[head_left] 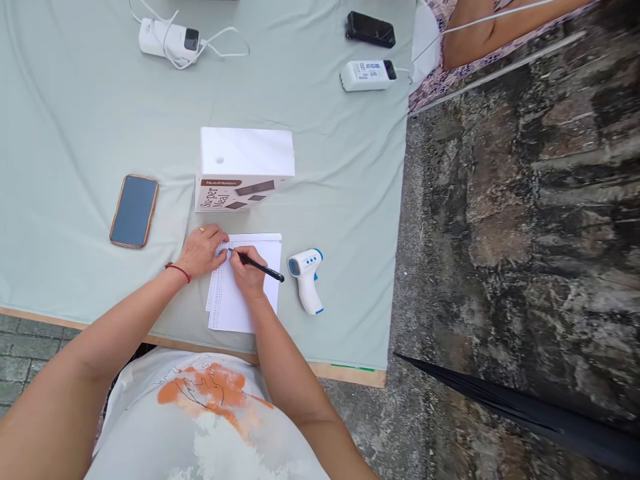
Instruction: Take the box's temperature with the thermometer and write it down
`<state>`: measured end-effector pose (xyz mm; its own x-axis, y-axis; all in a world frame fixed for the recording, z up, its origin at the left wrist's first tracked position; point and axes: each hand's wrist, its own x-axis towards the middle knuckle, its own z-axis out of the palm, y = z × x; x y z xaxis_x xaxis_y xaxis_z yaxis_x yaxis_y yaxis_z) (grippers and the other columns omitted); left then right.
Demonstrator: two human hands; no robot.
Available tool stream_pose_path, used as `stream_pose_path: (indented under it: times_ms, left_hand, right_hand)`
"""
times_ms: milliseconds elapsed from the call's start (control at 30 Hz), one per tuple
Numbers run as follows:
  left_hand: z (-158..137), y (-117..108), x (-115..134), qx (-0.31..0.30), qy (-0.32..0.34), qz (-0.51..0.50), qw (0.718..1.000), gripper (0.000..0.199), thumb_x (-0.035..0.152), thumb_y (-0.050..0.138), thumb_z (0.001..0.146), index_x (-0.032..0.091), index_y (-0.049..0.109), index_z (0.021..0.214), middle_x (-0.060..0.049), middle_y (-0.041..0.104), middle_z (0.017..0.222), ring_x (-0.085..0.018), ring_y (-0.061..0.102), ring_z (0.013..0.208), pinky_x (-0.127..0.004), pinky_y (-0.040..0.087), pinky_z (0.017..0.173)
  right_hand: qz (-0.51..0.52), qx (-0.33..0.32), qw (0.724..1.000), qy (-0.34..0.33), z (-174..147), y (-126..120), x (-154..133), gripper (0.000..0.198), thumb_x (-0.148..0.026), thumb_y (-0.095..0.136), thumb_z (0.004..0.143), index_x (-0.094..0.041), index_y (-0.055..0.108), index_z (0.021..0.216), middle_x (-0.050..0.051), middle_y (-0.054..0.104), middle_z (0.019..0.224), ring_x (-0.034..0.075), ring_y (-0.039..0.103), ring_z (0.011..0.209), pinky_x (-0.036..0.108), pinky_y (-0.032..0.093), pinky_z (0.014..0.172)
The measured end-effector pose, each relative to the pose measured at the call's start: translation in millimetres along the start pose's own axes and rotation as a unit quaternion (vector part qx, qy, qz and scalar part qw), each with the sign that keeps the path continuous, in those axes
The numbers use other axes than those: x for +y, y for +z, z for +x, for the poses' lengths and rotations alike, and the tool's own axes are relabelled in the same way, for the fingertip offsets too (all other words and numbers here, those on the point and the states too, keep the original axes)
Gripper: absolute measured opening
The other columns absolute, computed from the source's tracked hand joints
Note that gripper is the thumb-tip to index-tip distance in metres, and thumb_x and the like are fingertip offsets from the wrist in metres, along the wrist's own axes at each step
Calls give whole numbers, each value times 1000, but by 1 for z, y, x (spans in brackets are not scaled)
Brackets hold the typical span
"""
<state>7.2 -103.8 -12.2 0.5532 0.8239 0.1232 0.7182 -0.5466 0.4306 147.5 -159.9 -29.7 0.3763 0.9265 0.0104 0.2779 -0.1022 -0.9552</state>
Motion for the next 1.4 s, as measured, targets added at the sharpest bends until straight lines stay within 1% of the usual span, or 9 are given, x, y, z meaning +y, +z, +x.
stream_pose_path:
  times_ms: [233,467,733,933,1033,1167,1400]
  left_hand:
    - [0,0,0,4,1,0,1000,19,24,57,84,16,64,99,-9,63,100,-24,59,92,-38,45,81]
    - [0,1,-1,12,7,1,1000,20,24,57,83,16,65,100,-9,63,100,-24,59,91,-37,45,81]
    - [1,-1,1,-1,-2,-1,1000,19,24,56,84,16,64,99,-9,63,100,-24,59,94,-38,45,81]
    - [1,-2,1,-1,-2,-4,1000,19,24,55,84,16,64,99,-10,63,100,-25,59,94,-38,45,81]
    - [1,-1,1,-1,-3,-7,1000,19,24,55,84,16,64,99,-10,63,100,-25,58,94,-38,45,82]
    - [1,-1,1,-3,-6,-5,1000,19,24,56,84,16,64,99,-9,63,101,-25,58,94,-38,45,82]
    - [1,-1,1,-1,-4,-1,1000,19,23,56,83,16,64,99,-10,63,100,-25,59,93,-38,45,82]
  right_hand:
    - [15,18,1000,19,0,0,-3,21,-39,55,73,-19,59,69,-1,59,64,14,51,60,29,45,62]
    - [4,11,1000,9,0,0,-2,19,-38,54,73,-20,59,69,-1,58,63,14,50,60,29,45,61]
    - [-2,3,1000,4,0,-1,-2,19,-38,53,73,-20,57,69,-1,58,63,14,50,60,29,45,61]
    - [10,9,1000,12,0,-1,-2,19,-38,53,73,-19,57,69,-1,57,64,14,49,60,29,45,61]
    - [3,10,1000,7,0,-2,-1,19,-38,53,73,-20,56,69,-1,57,63,14,49,60,29,44,61]
    - [5,26,1000,0,-1,-2,-3,20,-38,52,75,-20,55,69,-1,56,64,14,48,61,28,44,61]
    - [2,27,1000,14,-1,0,-3,20,-38,53,74,-19,56,70,-1,57,64,14,49,61,29,45,61]
